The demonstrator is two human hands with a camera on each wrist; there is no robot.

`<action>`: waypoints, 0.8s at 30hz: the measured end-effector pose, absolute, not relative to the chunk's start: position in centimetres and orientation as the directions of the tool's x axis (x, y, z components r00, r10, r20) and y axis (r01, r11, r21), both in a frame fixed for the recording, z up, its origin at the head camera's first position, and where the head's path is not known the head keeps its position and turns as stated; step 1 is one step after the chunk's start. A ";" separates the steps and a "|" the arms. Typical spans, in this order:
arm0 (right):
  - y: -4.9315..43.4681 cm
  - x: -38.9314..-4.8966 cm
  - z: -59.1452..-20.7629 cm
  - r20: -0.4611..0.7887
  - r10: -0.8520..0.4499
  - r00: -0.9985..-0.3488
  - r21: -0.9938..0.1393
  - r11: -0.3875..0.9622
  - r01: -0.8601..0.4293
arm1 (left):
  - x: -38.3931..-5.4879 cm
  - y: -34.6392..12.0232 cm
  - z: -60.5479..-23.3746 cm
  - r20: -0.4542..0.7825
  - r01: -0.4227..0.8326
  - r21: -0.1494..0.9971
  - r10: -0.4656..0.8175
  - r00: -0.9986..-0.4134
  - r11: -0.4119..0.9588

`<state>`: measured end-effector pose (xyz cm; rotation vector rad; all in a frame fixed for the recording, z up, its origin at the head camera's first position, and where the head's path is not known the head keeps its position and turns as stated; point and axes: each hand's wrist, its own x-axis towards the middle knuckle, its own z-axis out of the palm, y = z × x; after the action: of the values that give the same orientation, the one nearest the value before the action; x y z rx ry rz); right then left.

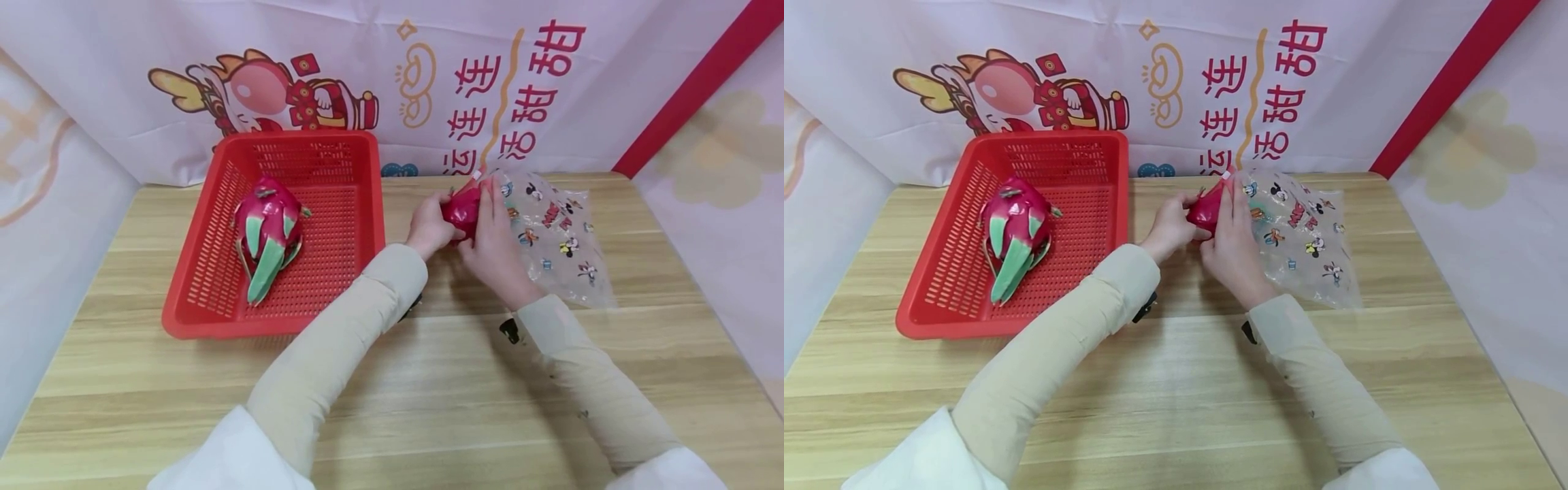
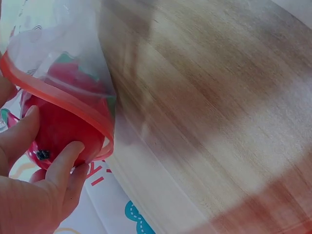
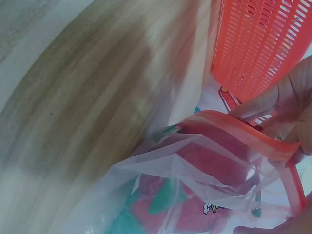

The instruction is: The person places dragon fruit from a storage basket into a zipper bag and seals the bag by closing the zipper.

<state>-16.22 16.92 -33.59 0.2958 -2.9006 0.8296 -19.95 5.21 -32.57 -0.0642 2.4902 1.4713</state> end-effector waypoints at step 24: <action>16.7 -16.9 -33.1 0.083 -0.082 -0.993 -0.555 0.824 -0.115 | -19.9 5.1 -32.8 -0.160 -0.070 0.837 0.120 -0.980 0.543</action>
<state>-16.87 16.72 -33.12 0.1596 -2.9469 0.9024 -19.87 5.10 -32.75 0.0424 2.5805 1.4123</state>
